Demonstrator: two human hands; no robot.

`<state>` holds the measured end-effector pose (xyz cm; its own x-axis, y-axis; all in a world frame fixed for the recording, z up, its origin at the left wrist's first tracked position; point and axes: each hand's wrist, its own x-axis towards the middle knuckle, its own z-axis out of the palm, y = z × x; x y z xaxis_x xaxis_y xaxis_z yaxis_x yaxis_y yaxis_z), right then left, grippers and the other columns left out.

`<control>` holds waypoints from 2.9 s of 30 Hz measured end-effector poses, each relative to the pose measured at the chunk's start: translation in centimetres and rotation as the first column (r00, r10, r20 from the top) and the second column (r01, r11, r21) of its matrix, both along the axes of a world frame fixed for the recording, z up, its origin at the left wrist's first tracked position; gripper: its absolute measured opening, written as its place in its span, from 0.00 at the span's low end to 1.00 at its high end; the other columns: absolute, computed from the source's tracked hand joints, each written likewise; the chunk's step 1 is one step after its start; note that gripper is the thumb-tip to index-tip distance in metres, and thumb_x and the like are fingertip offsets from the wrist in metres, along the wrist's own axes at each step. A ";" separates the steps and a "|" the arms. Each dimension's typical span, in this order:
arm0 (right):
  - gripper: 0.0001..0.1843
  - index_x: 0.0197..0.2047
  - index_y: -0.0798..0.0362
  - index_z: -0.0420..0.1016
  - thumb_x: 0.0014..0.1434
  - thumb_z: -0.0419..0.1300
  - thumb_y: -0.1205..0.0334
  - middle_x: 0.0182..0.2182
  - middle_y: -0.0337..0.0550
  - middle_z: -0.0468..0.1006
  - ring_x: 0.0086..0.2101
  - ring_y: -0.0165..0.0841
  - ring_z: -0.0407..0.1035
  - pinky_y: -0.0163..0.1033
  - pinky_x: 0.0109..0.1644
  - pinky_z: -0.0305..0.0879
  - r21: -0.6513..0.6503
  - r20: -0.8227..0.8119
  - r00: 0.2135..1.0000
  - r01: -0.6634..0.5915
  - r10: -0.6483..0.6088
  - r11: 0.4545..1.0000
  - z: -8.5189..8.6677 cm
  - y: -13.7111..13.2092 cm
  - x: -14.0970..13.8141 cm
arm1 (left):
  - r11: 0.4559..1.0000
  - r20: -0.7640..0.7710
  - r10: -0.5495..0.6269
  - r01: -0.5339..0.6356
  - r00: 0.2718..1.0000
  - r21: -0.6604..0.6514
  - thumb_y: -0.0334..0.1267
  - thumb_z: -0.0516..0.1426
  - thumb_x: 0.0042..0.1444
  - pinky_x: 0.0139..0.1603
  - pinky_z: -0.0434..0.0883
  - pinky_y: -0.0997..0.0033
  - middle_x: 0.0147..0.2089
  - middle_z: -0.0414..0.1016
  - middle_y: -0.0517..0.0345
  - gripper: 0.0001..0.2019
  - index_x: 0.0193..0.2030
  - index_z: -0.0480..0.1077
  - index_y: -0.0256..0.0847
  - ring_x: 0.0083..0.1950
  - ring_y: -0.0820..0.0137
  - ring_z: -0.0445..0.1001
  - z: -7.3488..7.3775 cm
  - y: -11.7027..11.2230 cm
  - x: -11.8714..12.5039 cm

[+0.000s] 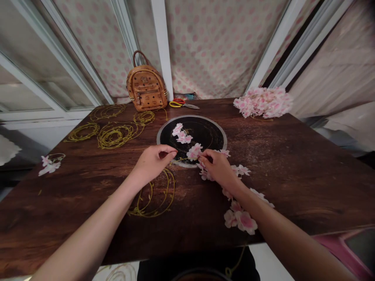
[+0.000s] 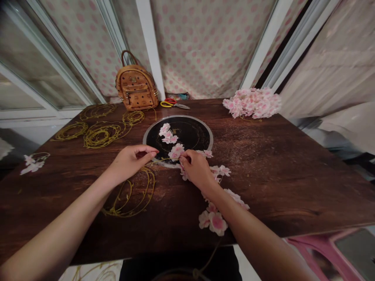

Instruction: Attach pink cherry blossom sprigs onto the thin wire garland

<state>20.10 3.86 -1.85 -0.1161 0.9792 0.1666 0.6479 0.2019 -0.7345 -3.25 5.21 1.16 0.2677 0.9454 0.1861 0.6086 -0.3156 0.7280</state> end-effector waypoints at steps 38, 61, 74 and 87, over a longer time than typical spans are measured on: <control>0.08 0.28 0.52 0.70 0.59 0.55 0.62 0.24 0.39 0.73 0.27 0.31 0.65 0.37 0.32 0.55 0.001 -0.027 1.000 -0.009 0.009 1.000 0.0 -0.1 -0.1 | 0.988 0.024 -0.152 0.152 0.988 0.015 0.34 0.58 0.58 0.31 0.69 0.72 0.33 0.80 0.60 0.06 0.38 0.78 0.43 0.30 0.71 0.74 2.2 -2.1 3.7; 0.05 0.32 0.53 0.72 0.58 0.57 0.66 0.32 0.41 0.72 0.33 0.31 0.66 0.37 0.37 0.59 0.079 -0.137 0.987 -0.073 0.084 0.994 0.0 -0.3 -0.5 | 0.986 0.258 0.032 0.012 0.966 -0.168 0.33 0.58 0.57 0.27 0.66 0.76 0.27 0.74 0.63 0.01 0.36 0.70 0.40 0.25 0.75 0.71 -1.9 -3.4 4.3; 0.07 0.29 0.54 0.70 0.59 0.55 0.65 0.24 0.36 0.71 0.26 0.28 0.61 0.35 0.32 0.55 0.008 -0.158 0.985 -0.070 0.070 0.998 0.9 -0.8 -0.8 | 0.981 0.268 0.058 -0.004 0.962 -0.196 0.37 0.60 0.55 0.33 0.69 0.74 0.33 0.79 0.58 0.05 0.37 0.76 0.39 0.31 0.71 0.75 -2.3 -3.8 4.7; 0.08 0.30 0.54 0.74 0.58 0.57 0.61 0.22 0.35 0.68 0.24 0.26 0.59 0.34 0.28 0.53 -0.062 -0.213 0.972 -0.111 0.096 0.992 0.8 -0.8 -0.6 | 0.992 0.232 0.068 -0.042 0.970 -0.117 0.35 0.60 0.55 0.30 0.66 0.73 0.31 0.79 0.56 0.07 0.38 0.80 0.39 0.30 0.71 0.72 -1.7 -3.7 4.4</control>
